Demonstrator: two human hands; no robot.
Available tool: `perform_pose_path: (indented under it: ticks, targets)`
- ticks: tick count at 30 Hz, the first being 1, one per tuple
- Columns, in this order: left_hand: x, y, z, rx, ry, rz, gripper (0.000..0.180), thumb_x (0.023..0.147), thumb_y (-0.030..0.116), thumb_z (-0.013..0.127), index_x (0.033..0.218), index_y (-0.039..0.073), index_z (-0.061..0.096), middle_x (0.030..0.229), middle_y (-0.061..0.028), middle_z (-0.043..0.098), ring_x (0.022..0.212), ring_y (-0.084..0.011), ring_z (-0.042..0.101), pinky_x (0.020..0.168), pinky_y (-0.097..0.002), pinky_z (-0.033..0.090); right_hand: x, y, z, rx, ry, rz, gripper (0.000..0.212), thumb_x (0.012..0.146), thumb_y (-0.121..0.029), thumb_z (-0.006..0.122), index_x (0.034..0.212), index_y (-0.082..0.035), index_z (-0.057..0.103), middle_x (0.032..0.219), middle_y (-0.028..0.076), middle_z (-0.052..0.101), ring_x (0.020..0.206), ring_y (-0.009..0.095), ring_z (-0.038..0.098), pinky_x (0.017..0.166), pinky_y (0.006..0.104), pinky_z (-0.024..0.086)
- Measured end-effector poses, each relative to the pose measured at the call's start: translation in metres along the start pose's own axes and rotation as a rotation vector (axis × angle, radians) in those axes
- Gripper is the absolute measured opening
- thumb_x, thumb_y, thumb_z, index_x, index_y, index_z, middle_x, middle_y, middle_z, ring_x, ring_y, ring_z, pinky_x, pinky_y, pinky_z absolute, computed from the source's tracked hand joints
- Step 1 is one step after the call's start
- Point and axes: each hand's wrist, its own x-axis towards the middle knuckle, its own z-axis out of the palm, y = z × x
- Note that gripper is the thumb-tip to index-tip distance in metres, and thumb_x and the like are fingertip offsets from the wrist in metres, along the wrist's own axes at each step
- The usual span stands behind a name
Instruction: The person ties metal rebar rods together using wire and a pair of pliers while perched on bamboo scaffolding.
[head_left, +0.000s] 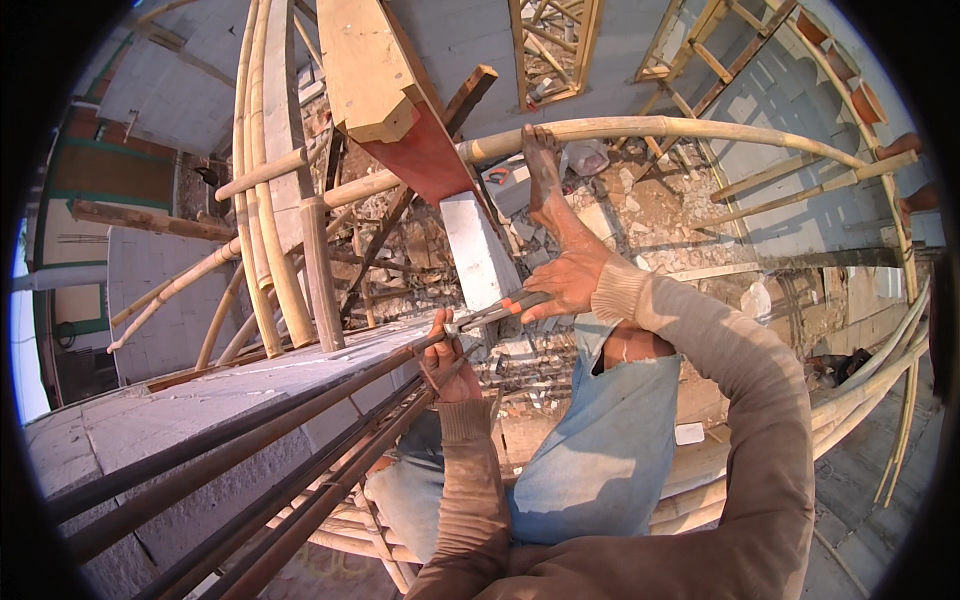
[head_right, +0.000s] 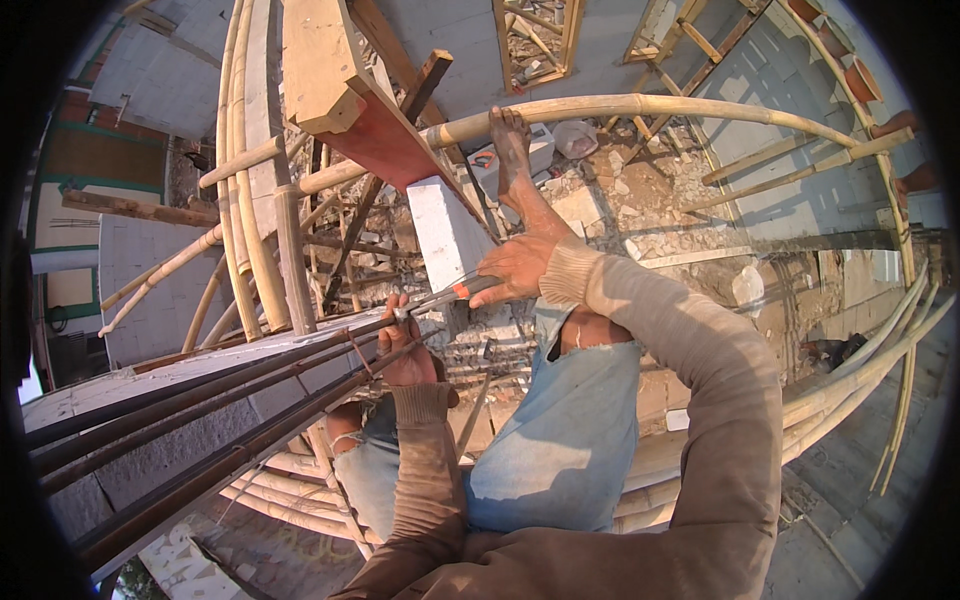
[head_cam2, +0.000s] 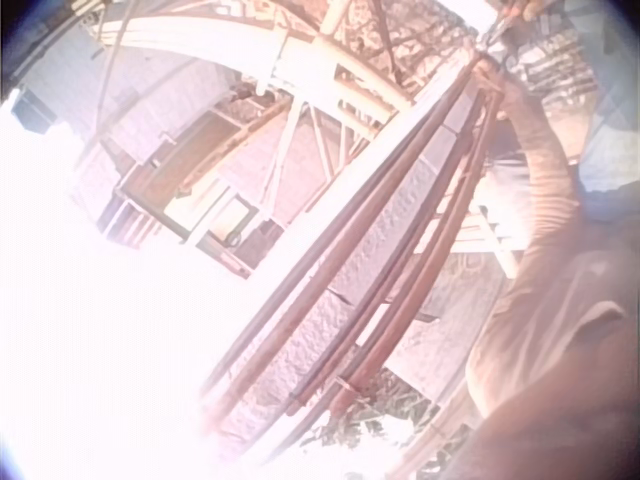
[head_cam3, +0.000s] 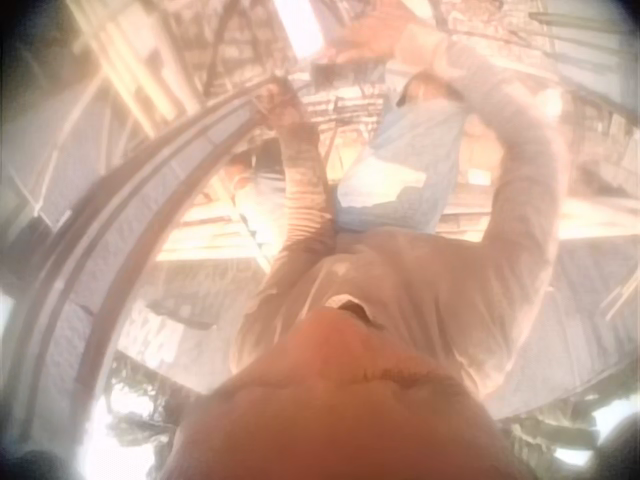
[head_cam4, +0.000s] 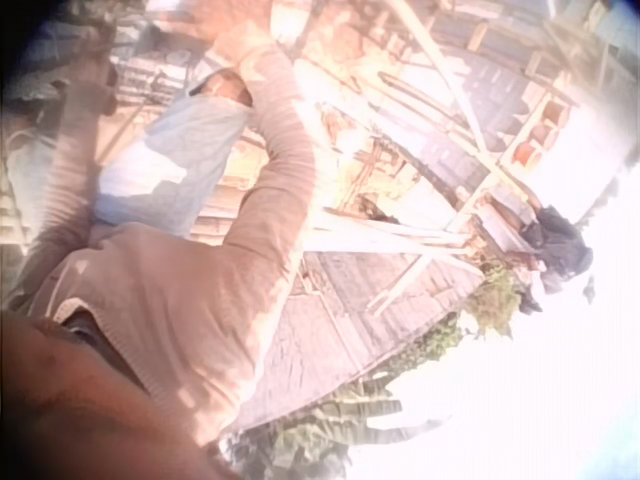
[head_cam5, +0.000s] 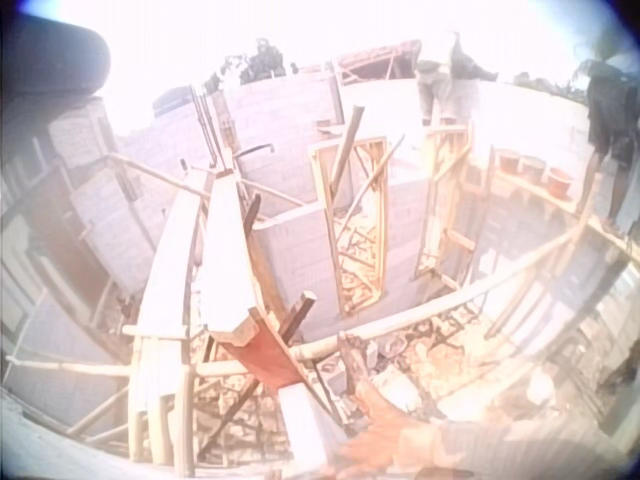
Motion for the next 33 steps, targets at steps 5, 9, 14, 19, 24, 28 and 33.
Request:
perform_pose_path:
  ticks: [5, 9, 14, 19, 24, 28, 33]
  targets:
    - [0.000, 0.000, 0.002, 0.006, -0.040, 0.008, 0.040, 0.100, 0.019, 0.055, 0.133, -0.003, 0.053, 0.147, -0.0203, 0.043, 0.136, -0.0314, 0.044, 0.119, -0.0420, 0.034, 0.007, 0.009, 0.016, 0.092, -0.045, 0.086, 0.078, 0.087, -0.075, 0.045, 0.105, -0.004, 0.071, 0.115, 0.009, 0.069, 0.104, 0.032, 0.064, 0.094, 0.0412, 0.049]
    - [-0.002, 0.004, 0.007, 0.003, 0.032, -0.033, 0.039, 0.100, 0.018, 0.055, 0.132, -0.003, 0.053, 0.147, -0.0201, 0.043, 0.135, -0.0313, 0.045, 0.118, -0.0413, 0.035, 0.017, 0.012, 0.013, 0.133, -0.115, 0.077, 0.074, 0.086, -0.075, 0.047, 0.110, -0.010, 0.072, 0.117, 0.007, 0.069, 0.108, 0.030, 0.064, 0.097, 0.0376, 0.049]
    - [-0.001, 0.001, 0.008, -0.031, -0.025, -0.006, 0.038, 0.100, 0.017, 0.054, 0.132, -0.003, 0.054, 0.146, -0.0195, 0.044, 0.135, -0.0312, 0.045, 0.118, -0.0404, 0.036, 0.013, 0.022, 0.047, 0.075, 0.041, 0.116, 0.066, 0.086, -0.072, 0.051, 0.108, -0.013, 0.072, 0.112, 0.006, 0.070, 0.107, 0.029, 0.064, 0.096, 0.0388, 0.049]
    - [0.001, 0.002, 0.001, -0.018, -0.043, -0.006, 0.038, 0.101, 0.017, 0.053, 0.132, -0.003, 0.054, 0.146, -0.0192, 0.044, 0.135, -0.0324, 0.044, 0.119, -0.0411, 0.035, 0.016, 0.017, 0.033, 0.181, 0.015, 0.126, 0.065, 0.087, -0.068, 0.055, 0.108, -0.008, 0.070, 0.113, 0.008, 0.070, 0.104, 0.033, 0.064, 0.093, 0.0428, 0.051]
    - [0.004, 0.009, 0.007, -0.023, -0.047, -0.035, 0.038, 0.094, 0.024, 0.066, 0.127, 0.005, 0.063, 0.139, -0.0159, 0.054, 0.133, -0.0259, 0.048, 0.115, -0.0404, 0.038, 0.015, -0.001, 0.002, 0.199, -0.124, 0.226, 0.055, 0.083, -0.058, 0.068, 0.086, -0.003, 0.072, 0.086, 0.012, 0.070, 0.080, 0.031, 0.067, 0.073, 0.0398, 0.053]
    - [0.004, 0.010, 0.010, 0.003, -0.068, -0.033, 0.044, 0.093, 0.027, 0.068, 0.129, 0.003, 0.061, 0.139, -0.0156, 0.055, 0.130, -0.0218, 0.050, 0.111, -0.0372, 0.040, 0.013, -0.007, -0.021, 0.583, -0.500, 0.432, 0.048, 0.077, -0.046, 0.081, 0.065, -0.002, 0.068, 0.056, 0.007, 0.063, 0.049, 0.018, 0.062, 0.049, 0.0335, 0.049]
    - [0.004, 0.006, -0.006, -0.012, -0.080, -0.043, 0.036, 0.097, 0.016, 0.059, 0.126, -0.005, 0.058, 0.146, -0.0231, 0.044, 0.135, -0.0339, 0.044, 0.117, -0.0466, 0.036, 0.007, -0.016, -0.026, 0.697, -0.535, 0.454, 0.042, 0.072, -0.036, 0.086, 0.067, -0.003, 0.061, 0.055, 0.004, 0.060, 0.048, 0.013, 0.060, 0.046, 0.0307, 0.046]
